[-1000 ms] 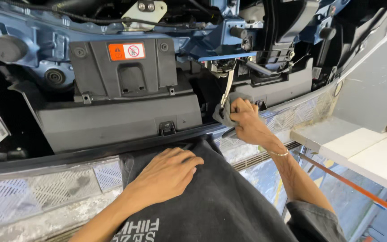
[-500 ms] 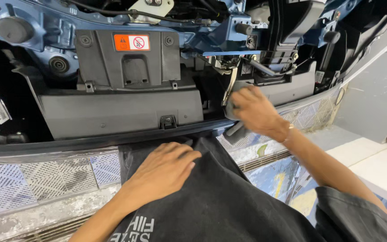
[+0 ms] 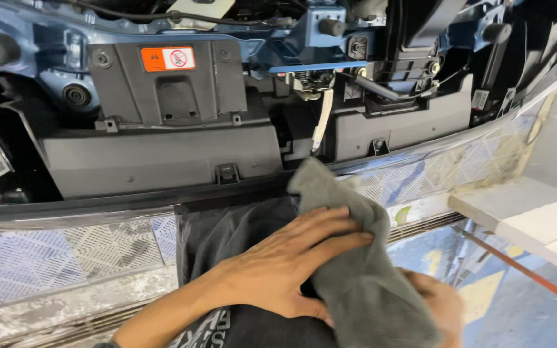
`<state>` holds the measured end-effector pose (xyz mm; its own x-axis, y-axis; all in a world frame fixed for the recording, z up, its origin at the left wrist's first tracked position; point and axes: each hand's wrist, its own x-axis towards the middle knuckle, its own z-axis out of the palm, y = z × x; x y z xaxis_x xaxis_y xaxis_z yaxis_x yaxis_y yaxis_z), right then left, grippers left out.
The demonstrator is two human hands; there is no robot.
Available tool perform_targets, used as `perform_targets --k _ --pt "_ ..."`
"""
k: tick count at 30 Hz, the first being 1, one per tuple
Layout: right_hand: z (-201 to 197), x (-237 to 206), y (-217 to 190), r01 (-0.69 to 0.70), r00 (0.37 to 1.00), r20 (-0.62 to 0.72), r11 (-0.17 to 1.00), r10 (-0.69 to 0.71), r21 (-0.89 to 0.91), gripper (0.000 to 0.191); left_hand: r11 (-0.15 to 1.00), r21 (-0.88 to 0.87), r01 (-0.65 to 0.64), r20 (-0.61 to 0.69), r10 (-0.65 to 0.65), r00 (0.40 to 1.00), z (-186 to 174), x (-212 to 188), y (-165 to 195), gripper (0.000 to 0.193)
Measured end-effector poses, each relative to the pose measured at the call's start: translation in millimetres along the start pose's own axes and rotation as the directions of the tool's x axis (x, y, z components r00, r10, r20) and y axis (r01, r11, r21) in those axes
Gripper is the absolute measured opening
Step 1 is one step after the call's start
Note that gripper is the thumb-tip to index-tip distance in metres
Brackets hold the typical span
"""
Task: The person wipes the engine bay of a car with a gray cloth, moving across various components including the battery, hoses, and metal frame. The person systematically cleans different sections of the engine bay, ensuring thorough coverage.
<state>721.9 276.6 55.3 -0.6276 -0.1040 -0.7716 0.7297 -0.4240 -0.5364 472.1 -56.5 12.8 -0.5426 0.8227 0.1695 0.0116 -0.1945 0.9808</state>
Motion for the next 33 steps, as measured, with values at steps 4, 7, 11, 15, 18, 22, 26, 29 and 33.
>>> perform_targets --k 4,7,11,15,18,22,26,29,33 --pt "18.6 55.2 8.6 0.044 0.985 0.167 0.997 -0.032 -0.067 0.050 0.846 0.185 0.500 0.369 -0.532 0.762 -10.4 -23.0 -3.6 0.057" --pt "52.2 115.1 -16.0 0.201 0.959 0.257 0.929 -0.122 -0.310 0.053 0.555 0.551 0.623 0.316 -0.830 0.460 -30.2 -85.7 4.9 0.055" --pt "89.0 158.9 -25.9 0.236 0.956 0.213 0.962 -0.204 -0.136 0.039 0.818 -0.138 0.559 -0.386 -0.564 0.730 -53.0 -178.6 42.0 0.072" --pt "81.8 169.3 -27.1 0.278 0.908 0.287 0.951 -0.306 0.134 0.017 0.757 -0.421 0.500 -0.713 -0.617 0.333 -48.4 -171.8 83.8 0.062" --pt "60.9 168.2 -32.5 0.350 0.890 0.278 0.932 -0.362 0.092 0.013 0.602 -0.281 0.748 -0.780 -0.597 0.188 -26.9 -105.2 56.4 0.056" --pt "43.1 165.5 -37.3 0.389 0.895 0.263 0.919 -0.360 -0.063 0.014 0.384 0.691 0.612 -0.530 -0.307 0.790 -3.1 -16.3 -57.1 0.029" --pt "42.4 163.8 -42.3 0.415 0.887 0.260 0.906 -0.382 -0.084 0.014 0.098 0.958 0.268 -0.256 -0.122 0.959 -36.0 49.1 -138.7 0.050" --pt "44.2 163.5 -49.7 0.480 0.850 0.320 0.865 -0.418 -0.147 0.013 0.033 0.960 0.277 -0.200 -0.609 0.767 -59.4 91.6 -164.1 0.035" --pt "42.5 166.1 -62.3 0.606 0.777 0.425 0.736 -0.465 -0.302 0.014 -0.064 0.948 0.312 -0.304 -0.474 0.827 -38.0 87.3 -152.8 0.037"
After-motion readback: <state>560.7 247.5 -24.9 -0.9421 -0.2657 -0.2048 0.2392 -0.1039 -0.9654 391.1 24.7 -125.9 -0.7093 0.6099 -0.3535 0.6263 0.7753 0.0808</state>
